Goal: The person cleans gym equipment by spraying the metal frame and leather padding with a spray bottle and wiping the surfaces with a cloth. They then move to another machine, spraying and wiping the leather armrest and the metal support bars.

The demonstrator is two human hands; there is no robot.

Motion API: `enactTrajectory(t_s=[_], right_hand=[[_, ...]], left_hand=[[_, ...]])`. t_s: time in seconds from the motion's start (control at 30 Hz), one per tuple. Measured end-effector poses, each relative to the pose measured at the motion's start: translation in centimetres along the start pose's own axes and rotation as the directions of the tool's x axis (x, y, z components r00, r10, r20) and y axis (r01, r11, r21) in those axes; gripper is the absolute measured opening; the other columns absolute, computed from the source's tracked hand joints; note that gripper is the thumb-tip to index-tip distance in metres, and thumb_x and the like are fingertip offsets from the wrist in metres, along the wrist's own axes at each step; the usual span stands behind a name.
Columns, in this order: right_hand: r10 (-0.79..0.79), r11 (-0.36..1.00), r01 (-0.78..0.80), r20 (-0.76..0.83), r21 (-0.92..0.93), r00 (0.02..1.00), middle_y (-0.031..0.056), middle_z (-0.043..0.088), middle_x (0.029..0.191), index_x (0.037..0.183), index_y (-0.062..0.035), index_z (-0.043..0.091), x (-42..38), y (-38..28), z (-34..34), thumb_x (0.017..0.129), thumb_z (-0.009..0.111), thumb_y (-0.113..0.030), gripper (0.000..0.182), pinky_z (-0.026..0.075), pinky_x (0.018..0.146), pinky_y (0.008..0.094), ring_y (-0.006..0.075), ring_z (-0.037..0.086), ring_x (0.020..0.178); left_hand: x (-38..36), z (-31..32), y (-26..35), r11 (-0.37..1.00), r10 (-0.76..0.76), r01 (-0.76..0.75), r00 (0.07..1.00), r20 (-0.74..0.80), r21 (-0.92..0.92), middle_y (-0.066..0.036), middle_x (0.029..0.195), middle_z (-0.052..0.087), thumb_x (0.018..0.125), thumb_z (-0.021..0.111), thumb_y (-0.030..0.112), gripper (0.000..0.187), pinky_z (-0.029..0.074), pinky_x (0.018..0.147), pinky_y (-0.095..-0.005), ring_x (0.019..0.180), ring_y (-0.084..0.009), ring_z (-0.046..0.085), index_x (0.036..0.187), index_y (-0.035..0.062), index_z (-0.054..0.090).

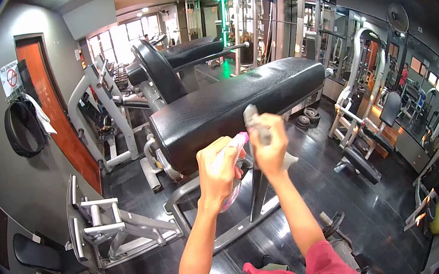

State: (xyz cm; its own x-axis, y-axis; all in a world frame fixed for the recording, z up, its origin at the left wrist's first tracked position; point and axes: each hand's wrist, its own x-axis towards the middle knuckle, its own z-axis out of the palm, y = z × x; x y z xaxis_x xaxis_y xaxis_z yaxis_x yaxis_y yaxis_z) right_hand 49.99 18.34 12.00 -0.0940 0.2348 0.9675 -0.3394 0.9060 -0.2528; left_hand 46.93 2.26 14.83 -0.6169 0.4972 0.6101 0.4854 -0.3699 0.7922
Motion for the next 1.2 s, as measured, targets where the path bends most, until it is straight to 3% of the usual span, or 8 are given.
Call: enactTrajectory(t_s=[0.07,0.33,0.4,0.47,0.53,0.77,1.0,1.2], right_hand=[[0.000,1.000,-0.001,0.083,0.010,0.997,0.0149,0.065,0.103,0.102,-0.0047,0.066,-1.1,-0.2,-0.5,0.079,0.072,-0.003,0.024,0.052,0.083,0.0387,0.0318,0.065,0.096],[0.120,0.979,-0.152,-0.218,-0.137,0.969,0.0177,0.061,0.103,0.105,0.0005,0.059,0.2,4.3,-0.8,0.086,0.063,0.001,0.020,0.048,0.089,0.0421,0.0354,0.061,0.099],[0.098,0.995,-0.098,-0.122,0.004,0.988,0.0178,0.062,0.103,0.105,-0.0006,0.060,-1.2,3.4,-0.1,0.086,0.064,0.000,0.020,0.049,0.089,0.0421,0.0352,0.062,0.098],[-0.149,0.987,0.142,0.102,0.069,0.984,0.0167,0.063,0.105,0.106,-0.0034,0.060,-2.8,3.0,0.0,0.085,0.068,-0.005,0.023,0.052,0.086,0.0414,0.0341,0.064,0.098],[-0.115,0.990,0.101,0.151,0.098,0.982,0.0162,0.063,0.106,0.105,-0.0037,0.061,-3.4,3.6,0.0,0.084,0.069,-0.004,0.023,0.052,0.086,0.0426,0.0345,0.064,0.098],[0.172,0.979,-0.189,-0.188,-0.078,0.967,0.0154,0.061,0.104,0.107,-0.0022,0.062,1.8,6.2,-2.5,0.085,0.064,0.001,0.023,0.047,0.091,0.0407,0.0328,0.061,0.100],[-0.080,0.993,0.062,0.187,0.103,0.979,0.0136,0.065,0.101,0.105,-0.0073,0.067,1.4,2.0,-1.8,0.081,0.073,-0.007,0.025,0.053,0.081,0.0397,0.0318,0.065,0.094],[0.072,0.990,-0.079,-0.064,-0.113,0.995,0.0143,0.065,0.099,0.102,-0.0010,0.065,4.2,5.1,-3.8,0.083,0.067,0.001,0.019,0.050,0.085,0.0389,0.0317,0.064,0.094]], left_hand=[[-0.1,0.4,-0.2,1.000,-0.001,0.001,1.000,0.001,-0.001,-0.010,0.072,0.064,0.100,0.046,0.037,0.049,0.049,0.045,-0.0266,0.046,-0.0143,0.059,0.084,-0.0058,0.065],[0.1,1.6,-1.0,1.000,0.001,-0.001,1.000,-0.017,0.021,-0.010,0.073,0.064,0.100,0.046,0.037,0.050,0.049,0.046,-0.0268,0.046,-0.0143,0.059,0.082,-0.0055,0.064],[0.3,2.0,-1.1,1.000,0.015,-0.015,0.999,-0.029,0.009,-0.010,0.073,0.064,0.099,0.047,0.038,0.050,0.050,0.046,-0.0268,0.046,-0.0141,0.059,0.082,-0.0052,0.064],[0.6,2.4,-1.1,1.000,0.025,-0.025,0.999,-0.046,-0.001,-0.010,0.073,0.064,0.099,0.047,0.039,0.051,0.050,0.046,-0.0269,0.046,-0.0140,0.059,0.082,-0.0050,0.064],[0.7,2.6,-1.2,0.999,0.034,-0.035,0.998,-0.060,-0.009,-0.010,0.073,0.064,0.099,0.047,0.040,0.051,0.050,0.046,-0.0270,0.046,-0.0140,0.059,0.082,-0.0049,0.065],[0.8,2.6,-1.0,1.000,0.025,-0.023,0.996,-0.090,0.021,-0.010,0.073,0.064,0.099,0.048,0.042,0.052,0.049,0.045,-0.0270,0.046,-0.0142,0.059,0.081,-0.0047,0.065],[1.1,2.7,-1.2,0.998,0.040,-0.035,0.994,-0.104,0.049,-0.009,0.071,0.065,0.099,0.046,0.042,0.053,0.046,0.043,-0.0271,0.044,-0.0152,0.058,0.080,-0.0034,0.065],[0.7,2.6,-1.2,1.000,0.006,-0.006,0.993,-0.116,0.002,-0.011,0.070,0.064,0.098,0.046,0.038,0.049,0.047,0.044,-0.0267,0.044,-0.0139,0.058,0.080,-0.0034,0.065]])
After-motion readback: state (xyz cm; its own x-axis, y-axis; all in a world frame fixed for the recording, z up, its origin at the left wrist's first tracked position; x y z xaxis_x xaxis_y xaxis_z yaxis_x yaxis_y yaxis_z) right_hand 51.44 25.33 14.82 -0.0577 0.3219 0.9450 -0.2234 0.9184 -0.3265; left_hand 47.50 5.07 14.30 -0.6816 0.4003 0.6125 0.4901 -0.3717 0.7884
